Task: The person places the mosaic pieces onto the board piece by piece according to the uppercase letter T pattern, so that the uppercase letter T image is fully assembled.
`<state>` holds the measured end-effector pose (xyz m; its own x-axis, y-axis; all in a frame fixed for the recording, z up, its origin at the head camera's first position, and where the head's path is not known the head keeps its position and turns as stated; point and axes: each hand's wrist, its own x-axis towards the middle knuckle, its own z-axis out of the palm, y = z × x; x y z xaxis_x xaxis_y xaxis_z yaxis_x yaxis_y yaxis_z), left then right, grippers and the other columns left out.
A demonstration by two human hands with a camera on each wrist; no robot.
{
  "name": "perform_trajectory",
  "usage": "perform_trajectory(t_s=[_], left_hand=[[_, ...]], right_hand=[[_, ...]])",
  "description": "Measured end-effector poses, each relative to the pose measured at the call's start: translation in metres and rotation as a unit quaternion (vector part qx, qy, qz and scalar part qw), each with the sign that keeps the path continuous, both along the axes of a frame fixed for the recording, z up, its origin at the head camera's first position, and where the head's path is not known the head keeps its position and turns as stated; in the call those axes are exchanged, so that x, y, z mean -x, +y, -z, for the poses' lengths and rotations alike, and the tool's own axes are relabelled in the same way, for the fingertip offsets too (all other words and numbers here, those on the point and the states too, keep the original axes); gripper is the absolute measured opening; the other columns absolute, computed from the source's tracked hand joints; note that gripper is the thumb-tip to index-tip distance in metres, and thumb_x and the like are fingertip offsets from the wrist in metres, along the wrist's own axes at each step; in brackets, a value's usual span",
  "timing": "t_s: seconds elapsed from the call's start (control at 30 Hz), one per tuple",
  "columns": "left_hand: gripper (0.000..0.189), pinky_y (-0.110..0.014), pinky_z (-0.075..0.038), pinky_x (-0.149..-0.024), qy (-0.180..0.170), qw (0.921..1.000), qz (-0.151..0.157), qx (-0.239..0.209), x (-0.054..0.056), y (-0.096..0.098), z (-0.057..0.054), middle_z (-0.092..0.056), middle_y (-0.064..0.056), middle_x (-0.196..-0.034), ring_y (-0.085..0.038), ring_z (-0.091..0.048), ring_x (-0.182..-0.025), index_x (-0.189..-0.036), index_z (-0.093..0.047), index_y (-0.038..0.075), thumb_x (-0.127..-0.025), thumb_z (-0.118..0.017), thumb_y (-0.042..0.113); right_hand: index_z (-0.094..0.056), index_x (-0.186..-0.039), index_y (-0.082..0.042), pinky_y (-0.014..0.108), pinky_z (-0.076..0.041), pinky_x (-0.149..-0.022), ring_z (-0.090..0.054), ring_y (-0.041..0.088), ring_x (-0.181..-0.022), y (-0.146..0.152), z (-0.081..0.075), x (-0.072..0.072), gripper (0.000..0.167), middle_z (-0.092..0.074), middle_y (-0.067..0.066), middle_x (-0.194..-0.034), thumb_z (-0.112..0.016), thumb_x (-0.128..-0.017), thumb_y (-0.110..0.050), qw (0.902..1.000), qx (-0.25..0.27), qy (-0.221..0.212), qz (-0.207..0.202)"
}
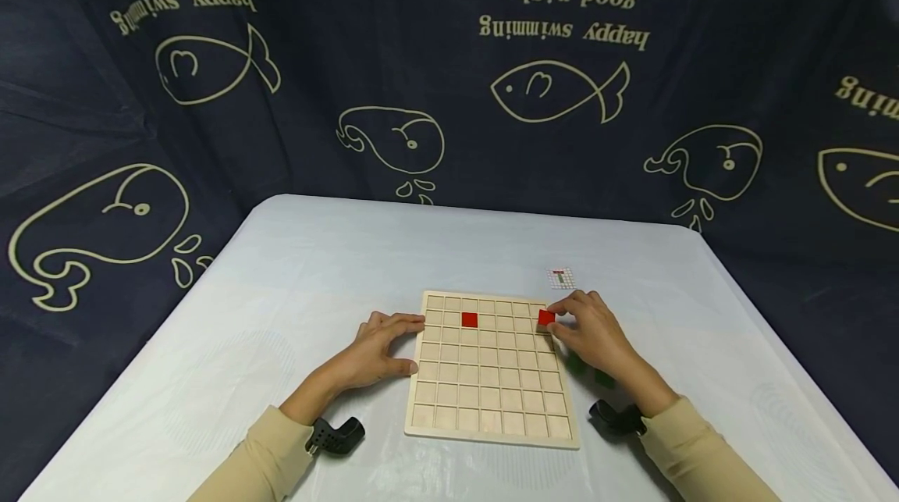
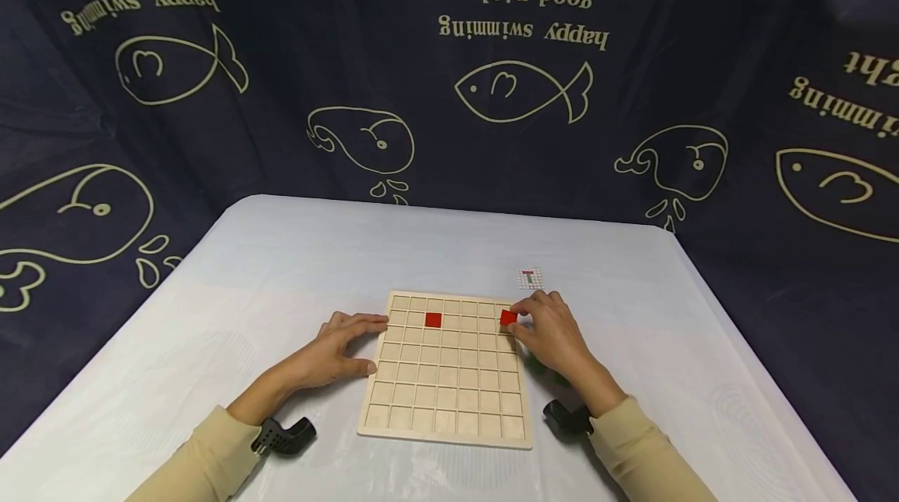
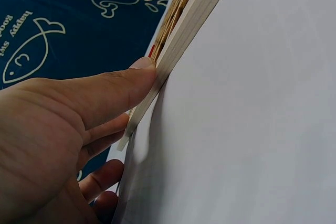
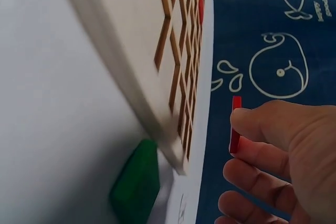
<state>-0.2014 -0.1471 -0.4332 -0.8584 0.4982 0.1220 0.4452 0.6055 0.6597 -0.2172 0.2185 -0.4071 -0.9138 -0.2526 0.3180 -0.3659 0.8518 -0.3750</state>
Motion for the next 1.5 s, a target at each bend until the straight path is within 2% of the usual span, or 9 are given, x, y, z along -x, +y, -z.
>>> perform_trajectory(t_s=[0.37,0.77,1.33,1.5], left_hand=[[0.062,-0.032,-0.024,-0.083,0.006,1.0,0.002,0.002,0.001,0.0,0.001,-0.046,0.004,-0.145,-0.014,-0.036,-0.106,-0.133,-0.054,0.014,-0.077,-0.076,0.029],[0.062,-0.031,-0.024,-0.082,0.005,1.0,0.0,-0.001,-0.001,0.0,0.0,-0.046,0.004,-0.145,-0.013,-0.035,-0.104,-0.132,-0.054,0.014,-0.077,-0.076,0.028],[0.062,-0.031,-0.024,-0.082,0.007,1.0,0.0,-0.001,0.0,0.0,0.003,-0.046,0.004,-0.145,-0.012,-0.035,-0.101,-0.132,-0.054,0.015,-0.076,-0.076,0.03],[0.062,-0.031,-0.023,-0.081,0.004,1.0,-0.001,-0.004,0.0,0.0,0.002,-0.046,0.006,-0.144,-0.012,-0.034,-0.101,-0.133,-0.054,0.016,-0.076,-0.076,0.031]], right_hand=[[-0.071,-0.101,-0.008,0.031,-0.038,-0.07,-0.049,0.022,-0.087,-0.017,-0.003,0.002,0.021,-0.062,0.006,-0.094,-0.071,-0.082,-0.017,0.999,0.006,-0.015,-0.041],[-0.07,-0.103,-0.008,0.03,-0.037,-0.069,-0.043,0.013,-0.081,-0.036,-0.003,0.008,0.021,-0.061,0.004,-0.092,-0.069,-0.083,-0.016,0.9962,0.001,-0.025,-0.083],[-0.07,-0.103,-0.009,0.03,-0.038,-0.071,-0.044,0.014,-0.082,-0.057,0.0,0.014,0.024,-0.062,0.003,-0.094,-0.071,-0.082,-0.019,0.9939,-0.016,-0.052,-0.096],[-0.07,-0.104,-0.009,0.033,-0.041,-0.074,-0.046,0.015,-0.085,-0.06,0.0,0.015,0.024,-0.063,0.003,-0.095,-0.071,-0.082,-0.02,0.9933,-0.023,-0.051,-0.102]])
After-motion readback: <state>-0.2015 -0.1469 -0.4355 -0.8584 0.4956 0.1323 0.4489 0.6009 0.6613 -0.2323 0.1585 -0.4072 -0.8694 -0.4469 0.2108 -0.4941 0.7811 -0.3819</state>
